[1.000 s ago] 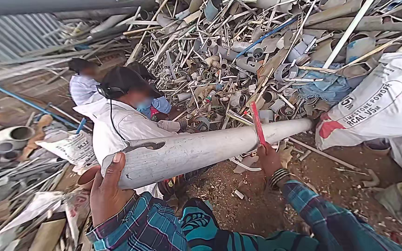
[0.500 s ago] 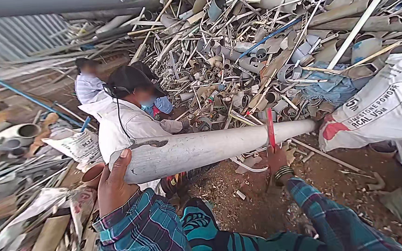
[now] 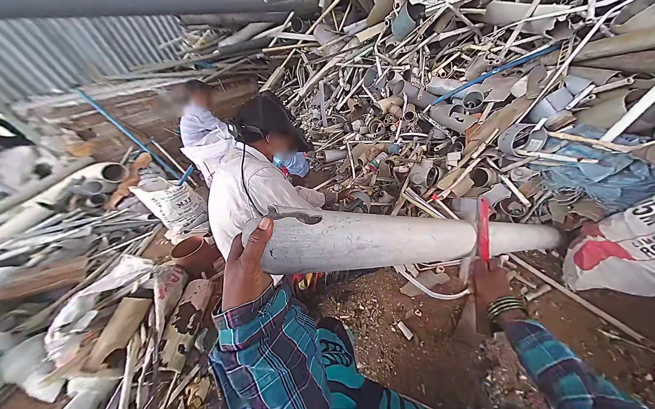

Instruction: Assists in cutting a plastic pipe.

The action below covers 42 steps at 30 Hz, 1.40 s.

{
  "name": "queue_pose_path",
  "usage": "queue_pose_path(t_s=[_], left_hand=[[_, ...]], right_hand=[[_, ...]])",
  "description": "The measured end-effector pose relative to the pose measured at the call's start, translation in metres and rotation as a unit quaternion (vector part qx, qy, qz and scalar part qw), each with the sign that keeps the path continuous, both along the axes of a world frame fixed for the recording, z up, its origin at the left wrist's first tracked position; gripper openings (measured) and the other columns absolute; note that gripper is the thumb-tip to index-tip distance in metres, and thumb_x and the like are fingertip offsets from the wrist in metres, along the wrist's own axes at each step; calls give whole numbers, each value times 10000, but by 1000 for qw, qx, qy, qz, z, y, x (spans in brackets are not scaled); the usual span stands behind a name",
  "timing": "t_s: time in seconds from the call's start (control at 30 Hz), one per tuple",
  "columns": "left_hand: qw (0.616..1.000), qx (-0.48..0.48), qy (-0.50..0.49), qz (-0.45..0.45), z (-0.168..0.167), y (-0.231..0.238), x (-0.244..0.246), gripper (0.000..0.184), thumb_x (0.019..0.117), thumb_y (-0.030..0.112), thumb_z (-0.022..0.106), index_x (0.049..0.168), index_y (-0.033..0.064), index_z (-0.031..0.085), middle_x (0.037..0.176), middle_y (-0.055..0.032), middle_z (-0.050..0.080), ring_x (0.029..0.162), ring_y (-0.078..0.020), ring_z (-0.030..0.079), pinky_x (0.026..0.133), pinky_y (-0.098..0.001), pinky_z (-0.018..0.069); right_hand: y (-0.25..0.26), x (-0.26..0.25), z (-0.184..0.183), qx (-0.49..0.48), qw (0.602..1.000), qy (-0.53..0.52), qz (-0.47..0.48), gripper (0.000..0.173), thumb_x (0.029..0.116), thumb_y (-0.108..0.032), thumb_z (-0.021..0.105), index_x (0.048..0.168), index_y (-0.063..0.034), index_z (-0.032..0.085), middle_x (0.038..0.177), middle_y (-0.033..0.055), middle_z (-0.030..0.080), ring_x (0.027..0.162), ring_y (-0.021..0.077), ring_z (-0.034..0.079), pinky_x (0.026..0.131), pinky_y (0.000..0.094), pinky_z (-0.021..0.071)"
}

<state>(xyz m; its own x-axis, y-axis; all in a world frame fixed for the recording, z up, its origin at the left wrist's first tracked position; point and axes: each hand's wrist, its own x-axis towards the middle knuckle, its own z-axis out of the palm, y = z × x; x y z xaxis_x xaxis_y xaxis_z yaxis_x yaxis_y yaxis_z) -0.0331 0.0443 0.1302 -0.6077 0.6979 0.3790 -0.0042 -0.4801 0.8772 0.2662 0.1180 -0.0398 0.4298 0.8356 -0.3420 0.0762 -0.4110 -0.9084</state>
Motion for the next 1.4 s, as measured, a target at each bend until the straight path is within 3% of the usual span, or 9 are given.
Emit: queue_pose_path(t_s=[0.13, 0.27, 0.4, 0.53, 0.83, 0.97, 1.1, 1.2, 1.4], left_hand=[[1000, -10, 5, -21, 1, -1, -4, 84, 986, 57, 470, 1018, 53, 547, 785, 119, 662, 756, 54, 665, 738, -162, 573], [1000, -14, -6, -27, 4, -5, 1, 99, 982, 29, 458, 1029, 46, 543, 784, 112, 657, 755, 55, 661, 744, -156, 569], [999, -20, -1, -41, 3, -7, -2, 105, 982, 12, 457, 994, 57, 551, 773, 101, 654, 745, 45, 659, 740, -162, 569], [998, -29, 7, -60, 5, -9, -5, 105, 990, 24, 452, 1001, 44, 555, 773, 90, 652, 742, 36, 661, 736, -171, 570], [983, 28, 70, -166, -2, -16, -12, 85, 947, 72, 507, 968, 117, 576, 788, 157, 685, 773, 65, 670, 771, -162, 577], [896, 126, 283, -320, -13, -19, -36, 335, 966, 419, 642, 1155, 145, 614, 1042, 234, 699, 1009, 121, 635, 919, -149, 541], [845, 196, 330, -371, -14, -11, -35, 240, 1029, 372, 563, 1195, 221, 647, 1132, 257, 682, 1092, 145, 589, 968, -132, 507], [863, 221, 272, -363, -17, -7, -24, 205, 1025, 369, 569, 1193, 291, 655, 1126, 262, 692, 1076, 130, 611, 956, -140, 520], [922, 186, 137, -309, -22, -9, -9, 231, 918, 418, 699, 1117, 310, 655, 1014, 196, 742, 960, 49, 691, 876, -182, 579]], right_hand=[[-34, -43, 13, 128, 982, -89, 104, 383, 1121, -228, 372, 1252, 99, 523, 644, 85, 501, 482, 172, 514, 485, 361, 480], [-67, -79, 21, 334, 872, -311, 176, 436, 981, -240, 454, 1064, 142, 646, 624, 194, 603, 514, 350, 611, 488, 531, 490], [-24, -32, 2, 160, 970, -161, 83, 384, 1116, -205, 392, 1262, 125, 523, 672, 127, 508, 511, 213, 512, 507, 408, 472], [3, 5, -17, 33, 999, -29, -28, 390, 1139, -304, 328, 1199, 47, 486, 616, 23, 431, 419, 103, 444, 422, 286, 435], [-61, -54, 12, 230, 956, -123, 136, 373, 1048, -204, 397, 1195, 119, 510, 589, -11, 461, 431, 74, 481, 424, 291, 471], [-42, -33, 15, 195, 980, -33, 11, 299, 1119, -227, 359, 1214, 36, 466, 571, -59, 402, 390, 9, 418, 378, 198, 415], [-39, -20, 30, 117, 991, 16, -54, 342, 1144, -300, 305, 1340, -28, 374, 623, -23, 396, 418, 58, 434, 399, 239, 421], [-43, -25, 37, 137, 989, 20, -47, 344, 1147, -301, 279, 1330, -20, 358, 639, -21, 420, 424, 58, 459, 403, 243, 447], [-51, -27, 27, 247, 947, -198, 61, 448, 1078, -241, 343, 1293, 111, 518, 687, 86, 549, 506, 175, 552, 496, 386, 504]])
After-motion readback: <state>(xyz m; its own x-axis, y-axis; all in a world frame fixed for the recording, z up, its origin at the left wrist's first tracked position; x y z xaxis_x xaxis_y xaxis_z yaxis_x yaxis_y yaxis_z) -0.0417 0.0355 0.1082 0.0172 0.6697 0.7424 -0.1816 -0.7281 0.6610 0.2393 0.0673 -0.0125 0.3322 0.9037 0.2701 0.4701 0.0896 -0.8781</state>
